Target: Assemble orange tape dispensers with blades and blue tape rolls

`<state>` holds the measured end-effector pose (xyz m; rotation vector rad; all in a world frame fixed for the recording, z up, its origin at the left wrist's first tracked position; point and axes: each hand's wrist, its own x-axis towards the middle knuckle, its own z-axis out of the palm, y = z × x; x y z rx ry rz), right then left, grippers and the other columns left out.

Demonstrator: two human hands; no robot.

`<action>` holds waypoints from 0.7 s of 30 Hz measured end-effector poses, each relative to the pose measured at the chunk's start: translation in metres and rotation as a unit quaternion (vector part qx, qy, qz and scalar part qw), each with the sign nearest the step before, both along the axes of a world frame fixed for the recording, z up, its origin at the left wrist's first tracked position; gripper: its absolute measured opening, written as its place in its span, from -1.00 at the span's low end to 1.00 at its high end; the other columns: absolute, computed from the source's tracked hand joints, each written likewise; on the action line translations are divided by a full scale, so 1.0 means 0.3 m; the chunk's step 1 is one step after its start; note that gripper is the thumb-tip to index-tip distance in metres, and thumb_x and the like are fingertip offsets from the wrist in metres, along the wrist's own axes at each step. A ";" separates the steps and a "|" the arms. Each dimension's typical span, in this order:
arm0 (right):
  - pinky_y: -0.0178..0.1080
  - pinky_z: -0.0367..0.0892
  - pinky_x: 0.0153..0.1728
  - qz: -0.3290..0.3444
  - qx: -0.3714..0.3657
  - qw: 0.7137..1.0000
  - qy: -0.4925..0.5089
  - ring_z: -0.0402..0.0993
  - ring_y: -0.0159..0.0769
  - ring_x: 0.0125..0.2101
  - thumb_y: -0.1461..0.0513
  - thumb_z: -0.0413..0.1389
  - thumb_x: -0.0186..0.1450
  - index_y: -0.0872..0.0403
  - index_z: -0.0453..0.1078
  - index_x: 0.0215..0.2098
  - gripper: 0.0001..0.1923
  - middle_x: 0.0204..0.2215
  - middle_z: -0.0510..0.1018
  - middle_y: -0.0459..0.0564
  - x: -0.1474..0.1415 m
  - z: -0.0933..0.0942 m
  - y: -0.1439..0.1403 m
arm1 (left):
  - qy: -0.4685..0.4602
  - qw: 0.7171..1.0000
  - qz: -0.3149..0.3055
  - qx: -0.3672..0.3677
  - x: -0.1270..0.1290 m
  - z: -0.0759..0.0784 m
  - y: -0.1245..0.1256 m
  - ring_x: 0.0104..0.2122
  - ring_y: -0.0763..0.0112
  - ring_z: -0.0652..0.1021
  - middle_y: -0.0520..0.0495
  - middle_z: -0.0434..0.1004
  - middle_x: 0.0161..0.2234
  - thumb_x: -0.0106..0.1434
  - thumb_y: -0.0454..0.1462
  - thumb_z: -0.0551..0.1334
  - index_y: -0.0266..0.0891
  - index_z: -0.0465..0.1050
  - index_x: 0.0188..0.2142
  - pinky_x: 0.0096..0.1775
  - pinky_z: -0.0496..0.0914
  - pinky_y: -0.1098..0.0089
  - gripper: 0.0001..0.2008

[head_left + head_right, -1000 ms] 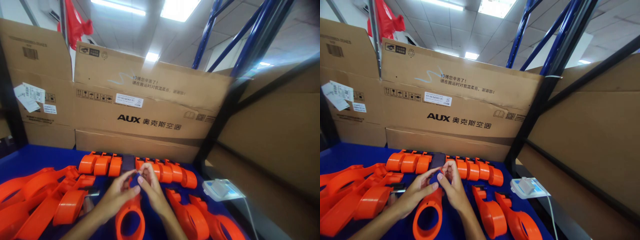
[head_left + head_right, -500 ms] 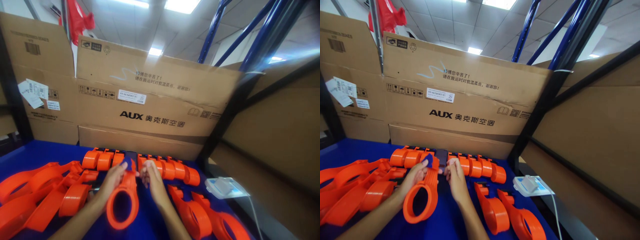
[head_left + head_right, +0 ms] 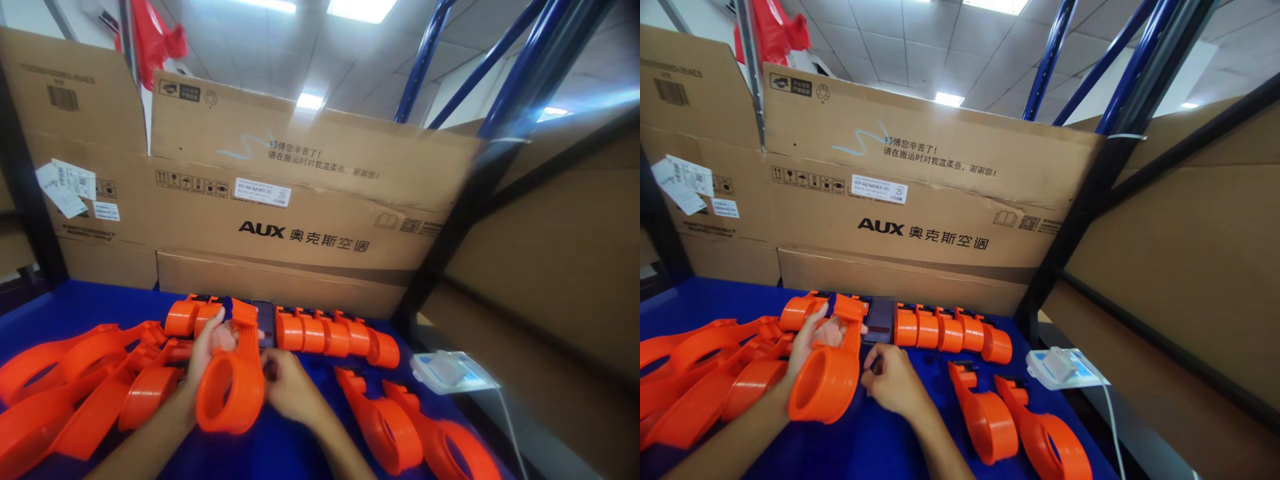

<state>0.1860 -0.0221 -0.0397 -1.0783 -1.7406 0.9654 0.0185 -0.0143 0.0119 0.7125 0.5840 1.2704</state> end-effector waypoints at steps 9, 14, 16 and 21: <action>-0.40 0.07 -0.59 -0.113 0.059 0.980 0.154 0.13 -0.46 -0.64 0.23 0.17 0.22 0.04 0.34 -0.34 -0.91 -0.66 0.22 -0.27 0.106 0.118 0.034 | -0.050 0.991 -0.127 0.013 0.045 -0.055 0.002 -0.28 0.07 0.68 -0.19 0.70 -0.35 0.29 0.03 0.22 -0.27 0.54 -0.03 -0.22 0.55 0.22 -0.54; -0.39 0.11 -0.51 -0.074 0.066 0.968 0.229 0.13 -0.46 -0.58 0.11 0.27 0.25 0.01 0.36 -0.07 -0.67 -0.59 0.21 -0.27 0.072 0.137 0.013 | -0.096 0.971 -0.220 -0.015 0.076 -0.066 -0.037 -0.06 0.04 0.64 -0.26 0.67 -0.10 0.37 -0.06 0.17 -0.28 0.37 0.20 0.07 0.42 0.11 -0.49; -0.38 0.19 -0.44 -0.052 0.054 0.969 0.234 0.23 -0.44 -0.52 0.10 0.28 0.26 -0.01 0.37 -0.02 -0.63 -0.53 0.29 -0.23 0.056 0.134 0.009 | -0.121 0.967 -0.222 -0.018 0.084 -0.073 -0.034 0.00 0.02 0.61 -0.27 0.65 -0.03 0.38 -0.07 0.15 -0.27 0.30 0.26 0.13 0.36 0.07 -0.47; -0.29 0.39 -0.26 -0.037 0.021 0.982 0.183 0.47 -0.27 -0.24 0.03 0.17 0.35 -0.05 0.48 -0.02 -0.70 -0.26 0.55 -0.05 0.049 0.127 0.004 | -0.139 0.977 -0.159 -0.007 0.086 -0.088 0.006 0.01 0.01 0.60 -0.25 0.64 -0.02 0.35 -0.10 0.19 -0.26 0.29 0.27 0.15 0.35 0.06 -0.44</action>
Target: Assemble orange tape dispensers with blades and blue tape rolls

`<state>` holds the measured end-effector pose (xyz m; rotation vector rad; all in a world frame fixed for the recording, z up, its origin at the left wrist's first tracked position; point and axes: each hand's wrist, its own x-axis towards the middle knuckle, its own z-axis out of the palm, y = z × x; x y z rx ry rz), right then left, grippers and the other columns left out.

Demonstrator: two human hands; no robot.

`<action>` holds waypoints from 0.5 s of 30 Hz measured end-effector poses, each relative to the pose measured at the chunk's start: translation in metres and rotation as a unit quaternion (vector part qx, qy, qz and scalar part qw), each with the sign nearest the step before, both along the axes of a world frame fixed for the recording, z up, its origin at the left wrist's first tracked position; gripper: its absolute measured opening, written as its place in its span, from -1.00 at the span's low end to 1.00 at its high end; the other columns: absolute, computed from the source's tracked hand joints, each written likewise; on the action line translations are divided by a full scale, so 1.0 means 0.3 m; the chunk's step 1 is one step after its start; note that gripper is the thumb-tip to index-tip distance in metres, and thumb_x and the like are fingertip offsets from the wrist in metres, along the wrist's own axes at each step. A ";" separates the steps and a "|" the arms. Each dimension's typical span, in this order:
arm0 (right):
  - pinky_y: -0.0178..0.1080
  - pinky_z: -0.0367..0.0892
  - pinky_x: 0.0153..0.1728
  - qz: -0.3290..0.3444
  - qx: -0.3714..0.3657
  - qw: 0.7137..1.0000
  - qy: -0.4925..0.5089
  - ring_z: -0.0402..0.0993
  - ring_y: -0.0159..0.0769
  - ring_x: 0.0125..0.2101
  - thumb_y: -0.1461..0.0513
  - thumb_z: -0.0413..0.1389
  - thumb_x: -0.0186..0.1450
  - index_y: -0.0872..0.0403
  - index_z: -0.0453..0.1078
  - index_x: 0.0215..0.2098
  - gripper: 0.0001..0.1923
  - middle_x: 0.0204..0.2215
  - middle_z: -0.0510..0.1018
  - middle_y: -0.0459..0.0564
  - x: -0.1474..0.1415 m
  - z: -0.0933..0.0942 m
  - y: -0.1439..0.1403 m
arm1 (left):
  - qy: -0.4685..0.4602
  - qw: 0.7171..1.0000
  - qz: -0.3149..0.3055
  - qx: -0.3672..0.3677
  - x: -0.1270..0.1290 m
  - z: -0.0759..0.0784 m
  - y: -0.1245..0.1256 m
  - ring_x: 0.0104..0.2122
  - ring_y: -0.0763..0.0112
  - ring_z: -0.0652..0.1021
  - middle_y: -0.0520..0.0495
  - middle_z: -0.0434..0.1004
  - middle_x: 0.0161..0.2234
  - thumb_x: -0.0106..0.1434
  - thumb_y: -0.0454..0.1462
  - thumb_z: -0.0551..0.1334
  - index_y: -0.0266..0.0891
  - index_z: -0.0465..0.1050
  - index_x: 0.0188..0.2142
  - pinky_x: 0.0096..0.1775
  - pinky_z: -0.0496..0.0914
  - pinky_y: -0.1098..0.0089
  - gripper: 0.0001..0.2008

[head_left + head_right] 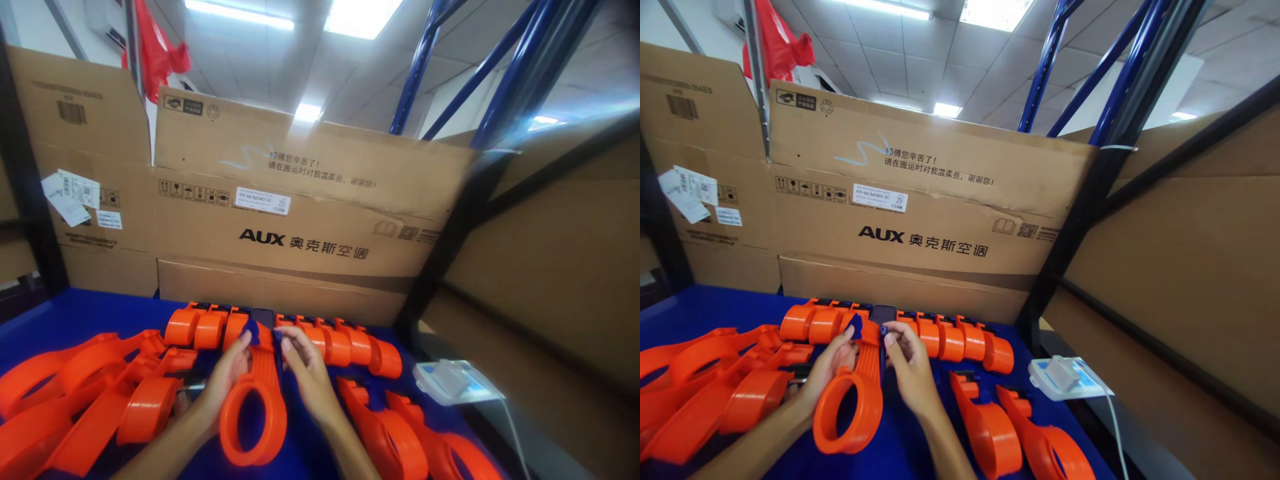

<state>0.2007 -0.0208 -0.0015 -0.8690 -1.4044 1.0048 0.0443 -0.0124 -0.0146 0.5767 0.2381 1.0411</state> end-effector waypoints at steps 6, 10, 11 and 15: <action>-0.02 0.31 0.15 0.048 0.000 0.999 -0.017 0.46 -0.10 0.07 0.08 0.25 0.29 -0.10 0.44 0.15 -0.54 0.12 0.52 0.01 -0.002 0.000 -0.011 | 0.026 0.999 0.015 0.018 -0.013 0.003 -0.001 -0.02 -0.03 0.62 -0.27 0.66 -0.06 0.31 -0.05 0.22 -0.29 0.40 0.16 0.11 0.38 0.06 -0.48; 0.06 0.28 0.18 0.012 0.015 1.000 -0.007 0.46 -0.03 0.10 0.07 0.26 0.29 -0.06 0.48 0.11 -0.57 0.08 0.57 0.06 0.025 0.010 -0.004 | 0.077 0.993 0.082 0.026 -0.015 -0.002 -0.006 -0.08 0.03 0.64 -0.24 0.65 -0.04 0.24 -0.13 0.31 -0.22 0.41 0.09 -0.02 0.46 0.12 -0.55; 0.08 0.28 0.18 -0.002 0.021 1.000 -0.004 0.47 -0.01 0.09 0.07 0.26 0.28 -0.06 0.49 0.11 -0.57 0.06 0.58 0.07 0.037 0.015 -0.001 | 0.093 0.989 0.113 0.031 -0.015 -0.006 -0.005 -0.11 0.06 0.65 -0.22 0.65 -0.04 0.22 -0.16 0.34 -0.20 0.40 0.07 -0.07 0.48 0.16 -0.56; 0.10 0.25 0.20 -0.013 0.059 0.998 -0.030 0.46 0.00 0.11 0.10 0.29 0.26 -0.06 0.52 0.05 -0.61 0.06 0.59 0.07 0.083 0.035 0.009 | 0.134 0.972 0.189 0.044 -0.013 -0.017 -0.003 -0.19 0.14 0.66 -0.17 0.64 -0.07 0.18 -0.19 0.39 -0.14 0.37 0.02 -0.20 0.47 0.27 -0.57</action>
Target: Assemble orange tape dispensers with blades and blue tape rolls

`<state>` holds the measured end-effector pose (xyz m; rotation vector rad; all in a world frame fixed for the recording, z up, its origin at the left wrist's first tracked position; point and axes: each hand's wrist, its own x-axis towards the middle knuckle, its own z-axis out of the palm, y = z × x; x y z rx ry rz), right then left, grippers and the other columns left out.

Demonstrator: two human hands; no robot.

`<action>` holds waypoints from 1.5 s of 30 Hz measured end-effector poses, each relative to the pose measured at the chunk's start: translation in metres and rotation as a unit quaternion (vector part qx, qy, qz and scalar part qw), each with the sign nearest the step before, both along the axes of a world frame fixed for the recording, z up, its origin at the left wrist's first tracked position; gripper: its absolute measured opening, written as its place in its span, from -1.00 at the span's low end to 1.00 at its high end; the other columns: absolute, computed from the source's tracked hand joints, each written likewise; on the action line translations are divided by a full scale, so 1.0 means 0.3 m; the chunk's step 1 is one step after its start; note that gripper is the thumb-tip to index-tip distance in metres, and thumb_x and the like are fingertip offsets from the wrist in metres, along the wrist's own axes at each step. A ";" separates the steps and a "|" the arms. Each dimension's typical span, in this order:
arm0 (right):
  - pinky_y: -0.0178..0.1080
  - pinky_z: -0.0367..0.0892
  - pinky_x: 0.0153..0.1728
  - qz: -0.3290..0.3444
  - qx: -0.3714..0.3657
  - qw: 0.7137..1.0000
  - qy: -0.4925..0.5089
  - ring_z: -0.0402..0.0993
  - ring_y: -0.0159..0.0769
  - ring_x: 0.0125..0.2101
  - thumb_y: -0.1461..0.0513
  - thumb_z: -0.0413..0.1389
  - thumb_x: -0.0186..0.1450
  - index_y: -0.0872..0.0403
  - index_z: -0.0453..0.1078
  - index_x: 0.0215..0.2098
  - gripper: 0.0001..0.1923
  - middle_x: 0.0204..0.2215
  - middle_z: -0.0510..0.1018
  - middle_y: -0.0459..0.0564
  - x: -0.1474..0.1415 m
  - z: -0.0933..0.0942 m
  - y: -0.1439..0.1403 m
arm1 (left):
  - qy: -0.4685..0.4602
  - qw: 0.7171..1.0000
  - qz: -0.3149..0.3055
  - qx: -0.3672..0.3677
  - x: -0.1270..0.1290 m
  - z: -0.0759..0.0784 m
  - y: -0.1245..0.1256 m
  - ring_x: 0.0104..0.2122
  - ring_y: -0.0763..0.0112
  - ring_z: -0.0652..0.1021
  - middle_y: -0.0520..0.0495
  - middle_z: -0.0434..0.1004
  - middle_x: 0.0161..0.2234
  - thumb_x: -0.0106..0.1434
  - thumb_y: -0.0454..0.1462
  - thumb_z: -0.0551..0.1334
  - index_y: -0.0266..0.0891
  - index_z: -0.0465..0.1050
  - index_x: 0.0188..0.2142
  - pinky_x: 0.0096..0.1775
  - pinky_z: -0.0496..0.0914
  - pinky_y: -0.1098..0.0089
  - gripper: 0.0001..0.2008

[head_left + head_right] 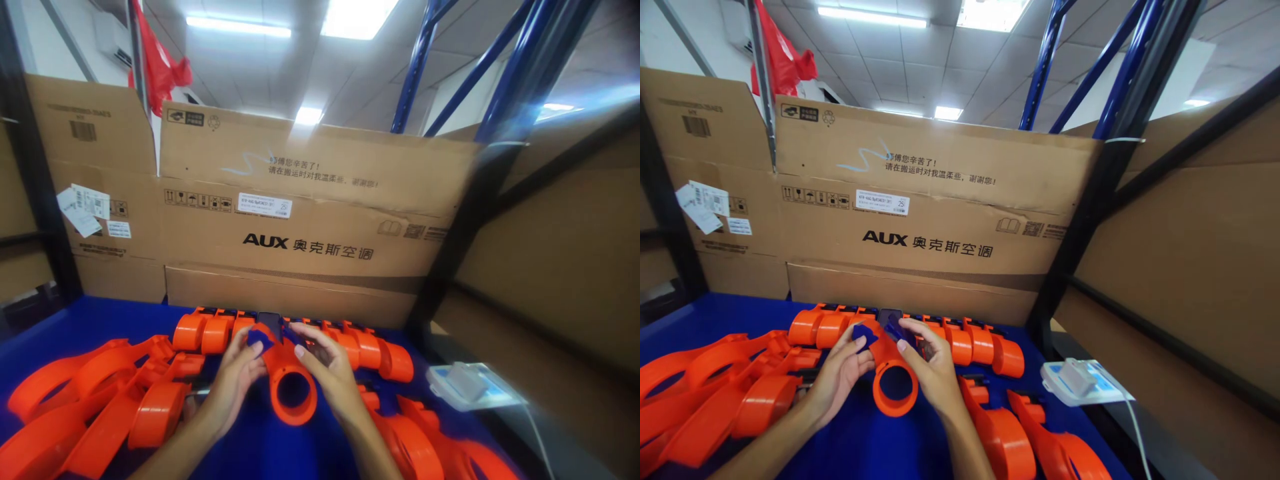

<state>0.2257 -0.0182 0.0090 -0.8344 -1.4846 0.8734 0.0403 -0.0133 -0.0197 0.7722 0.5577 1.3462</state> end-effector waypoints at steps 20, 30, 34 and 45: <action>0.03 0.21 0.24 0.088 -0.002 0.995 -0.042 0.39 -0.07 0.18 0.13 0.30 0.26 -0.07 0.41 0.15 -0.51 0.14 0.52 0.05 0.007 0.014 -0.012 | 0.007 0.998 0.038 0.039 -0.010 -0.006 0.000 0.14 0.04 0.47 -0.13 0.53 0.08 0.10 -0.24 0.43 -0.03 0.39 0.11 0.09 0.38 0.11 -0.44; 0.10 0.35 0.13 -0.032 0.104 0.977 -0.183 0.48 0.04 0.08 0.13 0.34 0.19 -0.06 0.37 0.21 -0.37 0.09 0.54 0.11 0.001 0.028 -0.048 | 0.038 0.992 0.046 0.114 -0.028 -0.022 -0.007 0.34 -0.02 0.18 -0.12 0.26 0.33 0.09 -0.21 0.43 -0.03 0.35 0.21 0.29 0.14 0.08 -0.32; 0.07 0.41 0.05 -0.104 0.206 0.926 -0.299 0.49 0.02 -0.01 0.13 0.33 0.19 -0.08 0.31 0.28 -0.30 -0.02 0.55 0.13 0.002 0.006 -0.036 | 0.117 0.974 0.112 0.157 -0.031 -0.003 0.008 0.28 0.01 0.31 -0.14 0.42 0.22 0.11 -0.19 0.44 -0.08 0.41 0.13 0.29 0.12 0.14 -0.42; 0.07 0.47 -0.06 -0.126 0.288 0.881 -0.355 0.47 -0.01 -0.10 0.14 0.28 0.26 -0.13 0.24 0.32 -0.32 -0.10 0.51 0.12 0.012 -0.023 -0.017 | 0.177 0.956 0.159 0.171 -0.039 0.024 0.013 0.12 0.04 0.48 -0.13 0.57 0.06 0.10 -0.20 0.45 -0.09 0.47 -0.06 0.19 0.24 0.13 -0.60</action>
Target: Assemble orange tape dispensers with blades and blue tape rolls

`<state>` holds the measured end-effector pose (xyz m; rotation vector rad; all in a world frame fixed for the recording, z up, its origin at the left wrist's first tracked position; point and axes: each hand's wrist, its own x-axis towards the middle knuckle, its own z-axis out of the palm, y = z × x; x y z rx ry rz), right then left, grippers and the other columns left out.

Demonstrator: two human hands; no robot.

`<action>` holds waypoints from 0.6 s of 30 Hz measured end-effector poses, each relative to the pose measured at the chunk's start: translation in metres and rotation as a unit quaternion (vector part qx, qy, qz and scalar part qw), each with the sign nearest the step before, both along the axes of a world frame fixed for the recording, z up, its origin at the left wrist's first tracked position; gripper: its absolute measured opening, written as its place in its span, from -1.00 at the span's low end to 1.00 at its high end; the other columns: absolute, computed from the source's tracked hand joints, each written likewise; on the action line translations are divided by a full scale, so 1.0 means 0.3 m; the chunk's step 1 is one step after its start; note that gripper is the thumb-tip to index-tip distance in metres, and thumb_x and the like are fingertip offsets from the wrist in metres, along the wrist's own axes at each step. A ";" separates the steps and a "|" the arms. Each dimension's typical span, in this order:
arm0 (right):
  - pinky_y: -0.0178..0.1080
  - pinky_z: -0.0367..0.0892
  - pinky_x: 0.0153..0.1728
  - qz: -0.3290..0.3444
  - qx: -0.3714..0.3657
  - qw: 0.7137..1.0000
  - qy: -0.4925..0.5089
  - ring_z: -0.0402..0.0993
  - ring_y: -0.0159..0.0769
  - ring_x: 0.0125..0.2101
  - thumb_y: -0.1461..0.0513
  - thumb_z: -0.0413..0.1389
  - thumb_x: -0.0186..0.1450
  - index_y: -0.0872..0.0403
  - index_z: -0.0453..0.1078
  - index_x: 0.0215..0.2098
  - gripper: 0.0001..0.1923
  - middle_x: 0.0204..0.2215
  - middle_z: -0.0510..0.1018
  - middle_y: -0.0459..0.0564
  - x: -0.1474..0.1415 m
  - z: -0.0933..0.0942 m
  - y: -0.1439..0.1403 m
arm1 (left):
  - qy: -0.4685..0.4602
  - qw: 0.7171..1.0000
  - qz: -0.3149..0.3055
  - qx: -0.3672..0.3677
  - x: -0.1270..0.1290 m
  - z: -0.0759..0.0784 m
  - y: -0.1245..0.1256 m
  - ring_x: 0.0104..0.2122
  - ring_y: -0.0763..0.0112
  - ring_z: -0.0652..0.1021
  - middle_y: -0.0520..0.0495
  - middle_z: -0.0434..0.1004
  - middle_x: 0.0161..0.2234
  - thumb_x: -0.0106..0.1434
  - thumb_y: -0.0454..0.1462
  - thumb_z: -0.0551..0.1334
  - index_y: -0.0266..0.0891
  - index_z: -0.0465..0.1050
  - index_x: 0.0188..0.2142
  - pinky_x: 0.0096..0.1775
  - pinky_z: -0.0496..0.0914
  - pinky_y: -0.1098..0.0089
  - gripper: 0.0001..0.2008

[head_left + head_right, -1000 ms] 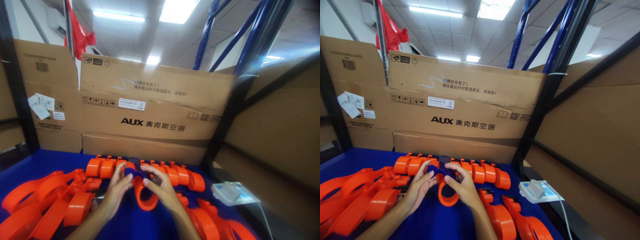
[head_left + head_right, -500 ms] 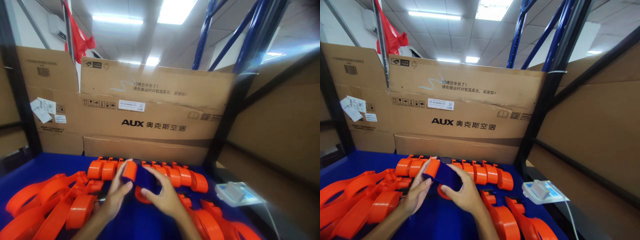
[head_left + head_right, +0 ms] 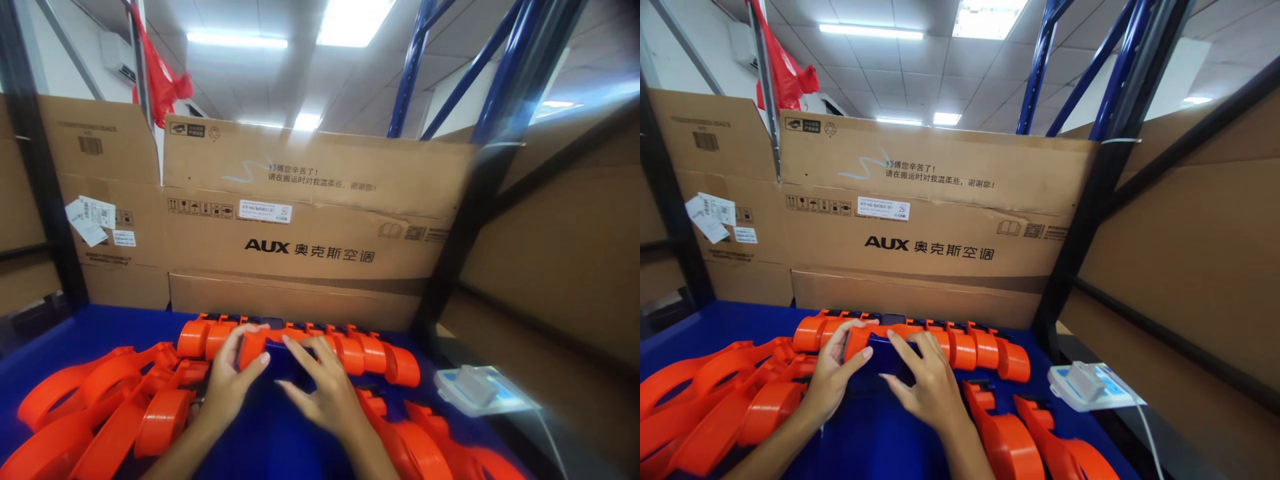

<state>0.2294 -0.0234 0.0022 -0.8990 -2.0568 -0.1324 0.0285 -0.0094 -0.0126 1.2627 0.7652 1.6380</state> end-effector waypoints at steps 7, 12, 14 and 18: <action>0.09 0.47 -0.05 0.005 -0.004 1.000 0.016 0.47 0.01 -0.07 0.15 0.29 0.24 -0.14 0.29 0.29 -0.34 -0.09 0.52 0.12 -0.006 -0.001 -0.006 | 0.004 1.000 0.015 0.004 -0.004 0.008 -0.001 0.11 0.04 0.48 -0.12 0.58 0.05 0.09 -0.21 0.45 -0.08 0.47 -0.09 0.19 0.24 0.13 -0.61; 0.08 0.46 -0.04 0.010 -0.013 0.999 0.040 0.48 0.00 -0.08 0.16 0.31 0.22 -0.14 0.35 0.24 -0.37 -0.08 0.54 0.11 -0.014 0.007 -0.014 | -0.005 1.000 0.010 -0.007 -0.011 0.019 -0.006 0.11 0.02 0.49 -0.12 0.60 0.01 0.05 -0.22 0.48 -0.09 0.49 -0.08 0.19 0.24 0.11 -0.58; 0.06 0.45 -0.01 0.014 -0.022 0.998 0.064 0.48 0.00 -0.06 0.16 0.32 0.21 -0.14 0.33 0.26 -0.35 -0.07 0.54 0.11 -0.017 0.009 -0.017 | -0.038 0.999 -0.026 -0.006 -0.009 0.020 -0.008 0.14 0.01 0.47 -0.14 0.57 0.07 0.07 -0.20 0.47 -0.08 0.47 0.01 0.21 0.24 0.12 -0.51; 0.10 0.36 0.11 0.018 -0.066 0.982 0.178 0.46 0.05 0.05 0.11 0.29 0.23 -0.08 0.28 0.29 -0.33 0.07 0.52 0.13 -0.022 0.002 -0.015 | -0.083 0.988 -0.130 0.024 0.003 0.007 -0.015 0.24 0.00 0.37 -0.18 0.39 0.25 0.14 -0.19 0.43 -0.09 0.35 0.21 0.24 0.22 0.14 -0.36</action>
